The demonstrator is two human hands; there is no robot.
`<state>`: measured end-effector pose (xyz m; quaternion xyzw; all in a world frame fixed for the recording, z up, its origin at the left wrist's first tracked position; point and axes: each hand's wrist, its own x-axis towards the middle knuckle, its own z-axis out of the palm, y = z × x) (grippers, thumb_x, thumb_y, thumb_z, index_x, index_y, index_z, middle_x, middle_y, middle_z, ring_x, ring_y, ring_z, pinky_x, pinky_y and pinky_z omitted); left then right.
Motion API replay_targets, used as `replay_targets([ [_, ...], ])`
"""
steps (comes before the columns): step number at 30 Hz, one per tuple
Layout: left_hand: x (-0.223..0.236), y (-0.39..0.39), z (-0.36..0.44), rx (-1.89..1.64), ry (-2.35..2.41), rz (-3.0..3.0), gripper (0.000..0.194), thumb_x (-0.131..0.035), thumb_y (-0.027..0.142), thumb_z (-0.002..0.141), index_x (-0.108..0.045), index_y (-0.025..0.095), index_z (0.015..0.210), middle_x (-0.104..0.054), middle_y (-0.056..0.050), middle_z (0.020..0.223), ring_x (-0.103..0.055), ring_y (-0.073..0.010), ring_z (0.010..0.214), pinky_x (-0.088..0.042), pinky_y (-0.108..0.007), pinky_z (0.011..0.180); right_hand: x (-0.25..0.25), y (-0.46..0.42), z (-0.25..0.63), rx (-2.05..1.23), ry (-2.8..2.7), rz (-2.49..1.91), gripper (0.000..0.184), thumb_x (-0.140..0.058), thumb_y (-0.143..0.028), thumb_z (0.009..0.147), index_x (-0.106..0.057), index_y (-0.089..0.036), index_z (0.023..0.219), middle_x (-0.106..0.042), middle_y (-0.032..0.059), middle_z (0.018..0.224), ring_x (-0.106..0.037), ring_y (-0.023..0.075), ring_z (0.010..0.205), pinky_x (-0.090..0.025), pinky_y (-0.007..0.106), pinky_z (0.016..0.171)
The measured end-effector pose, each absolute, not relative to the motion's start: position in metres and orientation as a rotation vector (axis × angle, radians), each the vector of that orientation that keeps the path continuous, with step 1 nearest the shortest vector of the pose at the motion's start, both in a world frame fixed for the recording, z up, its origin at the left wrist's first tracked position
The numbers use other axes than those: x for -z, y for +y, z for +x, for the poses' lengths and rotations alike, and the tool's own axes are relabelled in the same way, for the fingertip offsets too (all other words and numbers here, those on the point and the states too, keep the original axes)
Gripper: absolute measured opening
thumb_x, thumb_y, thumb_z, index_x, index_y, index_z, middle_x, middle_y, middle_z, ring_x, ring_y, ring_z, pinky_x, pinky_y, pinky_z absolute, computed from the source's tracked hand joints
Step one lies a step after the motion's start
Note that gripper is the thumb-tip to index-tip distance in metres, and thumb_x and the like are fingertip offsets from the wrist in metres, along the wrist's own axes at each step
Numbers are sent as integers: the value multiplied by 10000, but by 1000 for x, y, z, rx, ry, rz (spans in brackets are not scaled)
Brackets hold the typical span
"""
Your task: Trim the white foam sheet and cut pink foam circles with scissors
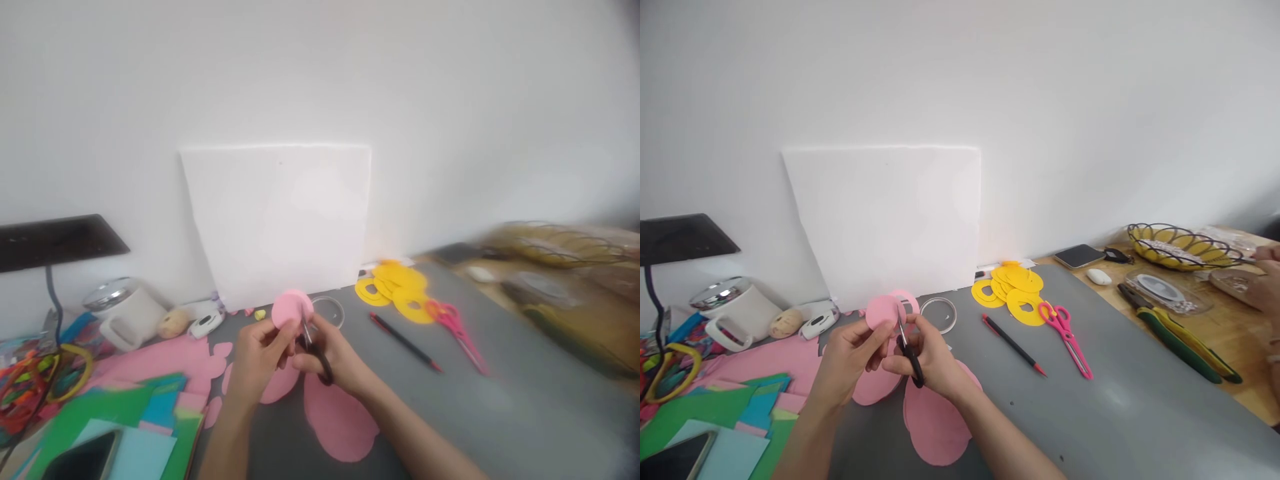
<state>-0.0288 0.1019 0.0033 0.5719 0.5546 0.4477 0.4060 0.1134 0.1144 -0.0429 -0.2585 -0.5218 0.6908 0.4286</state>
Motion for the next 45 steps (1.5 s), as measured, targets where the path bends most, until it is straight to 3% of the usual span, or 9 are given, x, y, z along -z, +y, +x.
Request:
replay_targets([
  [12, -6, 102, -28, -1145, 1393, 1429, 354, -610, 397, 761, -523, 178, 498, -499, 28, 432, -395, -73, 387, -329, -202, 394, 38, 116, 115, -1694, -1338, -616, 630, -836, -461, 597, -490, -202, 1055, -405, -94, 584, -338, 89, 544, -309, 243, 573],
  [19, -6, 103, -30, -1132, 1383, 1418, 330, -606, 400, 773, -571, 170, 540, -516, 30, 441, -404, -69, 387, -334, -198, 399, 38, 115, 115, -1713, -1320, -629, 606, -829, -441, 619, -473, -200, 1046, -475, -62, 662, -343, 81, 554, -267, 229, 538],
  [30, 2, 105, -38, -1122, 1377, 1457, 349, -601, 448, 800, -599, 177, 580, -502, 45, 445, -412, -71, 395, -342, -197, 408, 30, 114, 116, -1708, -1309, -684, 610, -816, -391, 641, -459, -170, 1084, -449, -104, 555, -299, 52, 473, -234, 203, 464],
  [37, 2, 106, -39, -1118, 1371, 1444, 328, -606, 449, 798, -636, 174, 622, -503, 48, 457, -408, -66, 396, -341, -196, 407, 31, 114, 116, -1707, -1295, -690, 586, -823, -380, 633, -467, -177, 1052, -448, -119, 518, -360, 55, 461, -324, 207, 481],
  [41, 2, 106, -39, -1127, 1359, 1432, 338, -604, 449, 802, -615, 172, 610, -504, 47, 474, -414, -64, 402, -338, -198, 413, 32, 115, 115, -1707, -1297, -716, 615, -838, -412, 599, -461, -178, 1025, -476, -109, 534, -448, 79, 495, -431, 244, 543],
  [45, 3, 106, -41, -1135, 1343, 1410, 361, -604, 452, 807, -579, 170, 584, -499, 45, 491, -417, -63, 410, -336, -201, 419, 34, 115, 115, -1700, -1303, -746, 655, -837, -452, 585, -444, -180, 1033, -519, -88, 557, -511, 105, 506, -459, 253, 534],
])
